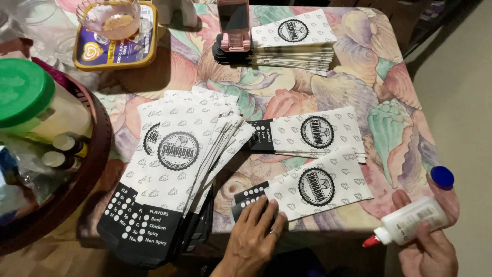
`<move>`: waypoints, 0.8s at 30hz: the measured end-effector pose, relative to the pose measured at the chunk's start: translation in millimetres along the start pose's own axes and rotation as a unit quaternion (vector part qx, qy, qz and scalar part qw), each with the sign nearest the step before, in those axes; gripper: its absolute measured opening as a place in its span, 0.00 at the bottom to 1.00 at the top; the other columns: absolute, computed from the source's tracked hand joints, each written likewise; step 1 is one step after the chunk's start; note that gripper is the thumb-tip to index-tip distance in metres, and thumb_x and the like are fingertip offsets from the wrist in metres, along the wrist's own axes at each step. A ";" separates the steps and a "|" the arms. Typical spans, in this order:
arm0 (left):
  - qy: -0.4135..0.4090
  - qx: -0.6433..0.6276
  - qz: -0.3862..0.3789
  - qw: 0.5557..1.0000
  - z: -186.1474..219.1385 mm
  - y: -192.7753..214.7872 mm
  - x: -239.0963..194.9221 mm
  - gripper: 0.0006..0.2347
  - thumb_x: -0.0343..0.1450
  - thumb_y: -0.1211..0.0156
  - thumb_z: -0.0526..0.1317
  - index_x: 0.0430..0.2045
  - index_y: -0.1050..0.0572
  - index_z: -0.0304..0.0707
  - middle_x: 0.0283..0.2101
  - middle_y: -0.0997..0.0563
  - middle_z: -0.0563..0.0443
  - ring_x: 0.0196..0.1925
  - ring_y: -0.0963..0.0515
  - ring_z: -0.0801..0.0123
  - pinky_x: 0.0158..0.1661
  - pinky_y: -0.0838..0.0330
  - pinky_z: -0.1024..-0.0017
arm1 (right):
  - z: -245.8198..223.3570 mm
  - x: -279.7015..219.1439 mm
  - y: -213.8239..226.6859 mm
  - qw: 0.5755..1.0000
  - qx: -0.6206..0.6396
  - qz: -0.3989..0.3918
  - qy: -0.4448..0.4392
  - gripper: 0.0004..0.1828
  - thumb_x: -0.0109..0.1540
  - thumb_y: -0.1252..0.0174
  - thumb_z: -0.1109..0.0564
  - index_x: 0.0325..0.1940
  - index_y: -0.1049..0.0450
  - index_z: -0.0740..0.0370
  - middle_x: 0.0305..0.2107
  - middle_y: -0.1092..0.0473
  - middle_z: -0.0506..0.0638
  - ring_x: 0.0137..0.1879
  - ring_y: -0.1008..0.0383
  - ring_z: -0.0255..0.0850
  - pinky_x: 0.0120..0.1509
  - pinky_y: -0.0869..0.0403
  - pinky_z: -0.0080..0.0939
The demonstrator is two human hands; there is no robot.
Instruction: Applying glue to paper sleeves and folding them to prepare packaging.
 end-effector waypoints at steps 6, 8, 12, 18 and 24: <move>-0.025 0.036 0.060 0.997 4.2 9.1 3.0 0.05 0.75 0.45 0.28 0.38 0.21 0.26 0.45 0.17 0.30 0.46 0.17 0.36 0.39 0.22 0.53 | -1.8 7.0 -17.9 0.992 0.115 -0.037 -0.021 0.45 0.79 0.25 0.84 0.78 0.58 0.78 0.69 0.42 0.88 0.75 0.42 0.75 0.75 0.37 0.71; -0.009 0.027 0.029 0.999 -4.8 -3.1 -10.9 0.05 0.73 0.39 0.29 0.40 0.20 0.27 0.43 0.16 0.32 0.46 0.16 0.40 0.40 0.18 0.55 | -1.5 7.3 -24.2 0.989 0.140 -0.045 -0.020 0.45 0.79 0.27 0.87 0.78 0.58 0.78 0.68 0.44 0.90 0.75 0.43 0.78 0.76 0.40 0.72; 0.102 -0.093 0.046 0.989 -17.4 47.8 15.7 0.01 0.73 0.38 0.29 0.33 0.24 0.33 0.22 0.22 0.49 0.19 0.25 0.69 0.17 0.32 0.70 | -1.7 5.8 -25.2 0.984 0.165 -0.063 -0.034 0.43 0.81 0.32 0.88 0.76 0.62 0.77 0.70 0.49 0.88 0.77 0.48 0.76 0.80 0.42 0.71; 0.489 0.037 0.160 0.857 -77.2 159.2 -15.7 0.13 0.71 0.33 0.42 0.51 0.18 0.52 0.27 0.17 0.59 0.27 0.25 0.80 0.38 0.31 0.79 | -3.1 4.8 -22.8 0.983 0.164 -0.069 -0.037 0.47 0.83 0.30 0.88 0.77 0.66 0.74 0.72 0.49 0.86 0.78 0.47 0.76 0.81 0.44 0.69; 0.425 0.383 0.087 0.816 -110.9 154.6 -64.1 0.13 0.76 0.34 0.44 0.53 0.15 0.41 0.40 0.13 0.43 0.35 0.15 0.53 0.32 0.23 0.58 | -5.0 -2.5 6.4 0.998 -0.060 0.024 -0.001 0.59 0.76 0.09 0.66 0.81 0.59 0.74 0.70 0.37 0.77 0.75 0.33 0.65 0.74 0.24 0.56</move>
Point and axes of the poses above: each hand's wrist, its own x-axis towards the middle knuckle, its own y-axis out of the back of the hand, z = x × y, the point moved 4 cm from there along x, towards the middle knuckle
